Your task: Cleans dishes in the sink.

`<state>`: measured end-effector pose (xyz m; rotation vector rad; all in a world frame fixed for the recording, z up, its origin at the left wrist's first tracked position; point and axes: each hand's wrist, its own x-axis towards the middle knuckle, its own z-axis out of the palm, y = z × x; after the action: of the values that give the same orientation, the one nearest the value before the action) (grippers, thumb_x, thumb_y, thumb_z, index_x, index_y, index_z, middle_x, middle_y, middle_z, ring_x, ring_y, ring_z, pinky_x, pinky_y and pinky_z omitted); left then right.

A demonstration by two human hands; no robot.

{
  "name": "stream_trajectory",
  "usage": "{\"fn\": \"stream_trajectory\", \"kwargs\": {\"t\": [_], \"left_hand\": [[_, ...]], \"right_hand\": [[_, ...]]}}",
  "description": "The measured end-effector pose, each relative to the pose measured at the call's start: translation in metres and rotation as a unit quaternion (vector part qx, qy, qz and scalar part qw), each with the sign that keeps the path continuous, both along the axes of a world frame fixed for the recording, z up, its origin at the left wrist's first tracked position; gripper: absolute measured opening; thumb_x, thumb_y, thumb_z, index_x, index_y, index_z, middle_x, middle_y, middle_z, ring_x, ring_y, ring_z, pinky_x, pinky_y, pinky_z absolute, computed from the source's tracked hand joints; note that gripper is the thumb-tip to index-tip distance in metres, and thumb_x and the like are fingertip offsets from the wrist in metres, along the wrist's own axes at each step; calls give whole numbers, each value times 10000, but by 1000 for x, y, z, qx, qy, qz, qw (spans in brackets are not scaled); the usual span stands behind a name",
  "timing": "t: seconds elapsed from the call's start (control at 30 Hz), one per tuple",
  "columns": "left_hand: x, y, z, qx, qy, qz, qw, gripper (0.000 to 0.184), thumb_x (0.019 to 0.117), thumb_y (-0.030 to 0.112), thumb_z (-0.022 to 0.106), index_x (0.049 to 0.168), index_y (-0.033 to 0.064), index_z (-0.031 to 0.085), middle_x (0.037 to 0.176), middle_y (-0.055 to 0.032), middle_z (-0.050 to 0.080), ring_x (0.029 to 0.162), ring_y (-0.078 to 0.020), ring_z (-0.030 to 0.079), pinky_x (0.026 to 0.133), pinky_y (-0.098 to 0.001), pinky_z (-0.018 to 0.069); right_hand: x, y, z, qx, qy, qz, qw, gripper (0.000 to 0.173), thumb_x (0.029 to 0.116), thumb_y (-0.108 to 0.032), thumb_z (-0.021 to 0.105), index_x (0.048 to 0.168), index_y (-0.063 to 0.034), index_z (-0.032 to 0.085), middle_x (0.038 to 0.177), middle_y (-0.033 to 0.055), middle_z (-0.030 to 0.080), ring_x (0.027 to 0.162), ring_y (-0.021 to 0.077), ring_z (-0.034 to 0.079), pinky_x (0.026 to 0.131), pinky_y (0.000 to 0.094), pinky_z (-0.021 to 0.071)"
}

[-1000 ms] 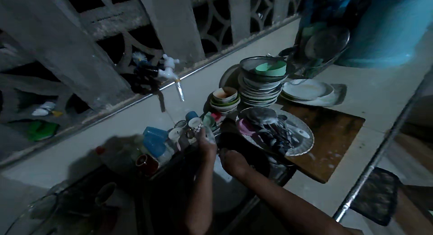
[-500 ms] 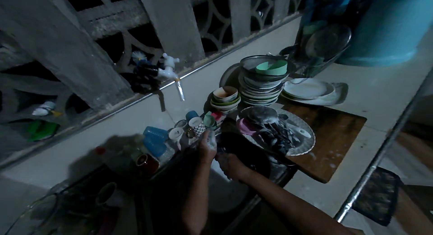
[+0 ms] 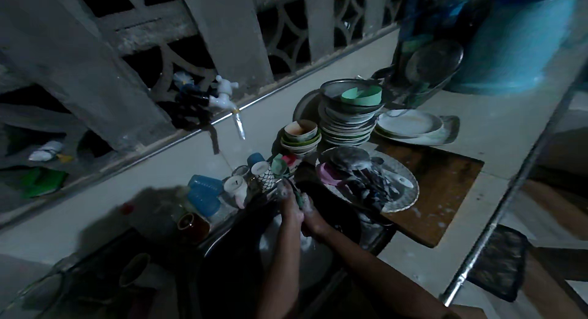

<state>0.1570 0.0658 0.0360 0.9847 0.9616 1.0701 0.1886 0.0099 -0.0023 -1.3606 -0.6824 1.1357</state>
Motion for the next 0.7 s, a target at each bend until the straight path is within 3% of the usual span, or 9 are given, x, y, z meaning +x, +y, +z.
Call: {"fn": "stream_trajectory", "kwargs": {"t": [0.07, 0.1, 0.13, 0.2, 0.27, 0.37, 0.47, 0.53, 0.7], "left_hand": [[-1, 2, -5, 79, 66, -11, 995, 393, 1113, 146, 400, 1429, -85, 439, 1318, -230, 555, 1135, -221, 564, 992, -329, 471], [-2, 6, -9, 136, 116, -16, 984, 387, 1103, 110, 407, 1395, -135, 473, 1356, -298, 553, 1235, -302, 557, 1078, -395, 442], [-3, 7, -13, 174, 159, -26, 971, 371, 1094, 95, 407, 1359, -147, 504, 1342, -321, 559, 1252, -340, 551, 1096, -430, 426], [-6, 7, -15, 205, 271, -65, 938, 379, 1085, 81, 403, 1378, -136, 510, 1382, -326, 546, 1320, -376, 516, 1140, -463, 380], [-4, -4, 3, 243, 438, -105, 859, 394, 1085, 119, 439, 1410, -86, 523, 1425, -285, 551, 1367, -383, 503, 1161, -473, 362], [0, -15, 2, 310, 552, -108, 767, 465, 1077, 162, 445, 1502, -26, 452, 1420, -270, 570, 1323, -413, 555, 1123, -532, 412], [-11, -37, 8, 309, 574, -134, 746, 490, 1048, 136, 499, 1516, 3, 448, 1407, -228, 601, 1278, -371, 607, 1084, -513, 460], [-24, -46, 1, 311, 512, -145, 787, 447, 1036, 128, 548, 1461, -5, 512, 1352, -229, 632, 1237, -363, 633, 1065, -507, 482], [-24, -26, -24, 287, 234, -30, 928, 300, 1049, 53, 506, 1245, -157, 594, 1135, -265, 671, 1037, -271, 663, 965, -366, 522]], "right_hand": [[2, -1, 6, 27, -2, -22, 999, 581, 1121, -404, 281, 1617, -135, 141, 1232, 173, 559, 789, 163, 599, 645, 345, 525], [6, -1, 12, 49, 3, -10, 999, 587, 1122, -393, 274, 1620, -104, 156, 1436, 215, 496, 1067, 230, 640, 854, 409, 567], [10, -1, 19, 62, -1, 1, 998, 577, 1122, -377, 281, 1604, -69, 205, 1483, 228, 468, 1202, 268, 606, 959, 443, 545], [15, 1, 34, 41, -50, -21, 998, 493, 1132, -310, 309, 1469, 32, 421, 1308, 234, 579, 1136, 272, 612, 957, 439, 521], [21, 0, 46, -6, -126, -64, 990, 394, 1125, -196, 350, 1279, 85, 580, 1169, 229, 619, 1047, 269, 606, 929, 421, 495], [37, 1, 52, -52, -218, -82, 971, 341, 1083, -91, 443, 1345, 94, 559, 1337, 288, 584, 1257, 354, 564, 1092, 473, 424], [48, 3, 56, -22, -112, -180, 977, 362, 1126, -185, 368, 1254, 67, 593, 1090, 203, 641, 975, 251, 626, 896, 401, 511], [51, 8, 54, -6, 11, -223, 975, 458, 1140, -326, 313, 1142, 37, 594, 817, 112, 609, 677, 180, 607, 656, 335, 537], [49, 3, 46, -53, 120, -130, 983, 358, 1134, -294, 328, 1005, -27, 529, 663, 9, 441, 490, 101, 437, 483, 252, 436]]}}
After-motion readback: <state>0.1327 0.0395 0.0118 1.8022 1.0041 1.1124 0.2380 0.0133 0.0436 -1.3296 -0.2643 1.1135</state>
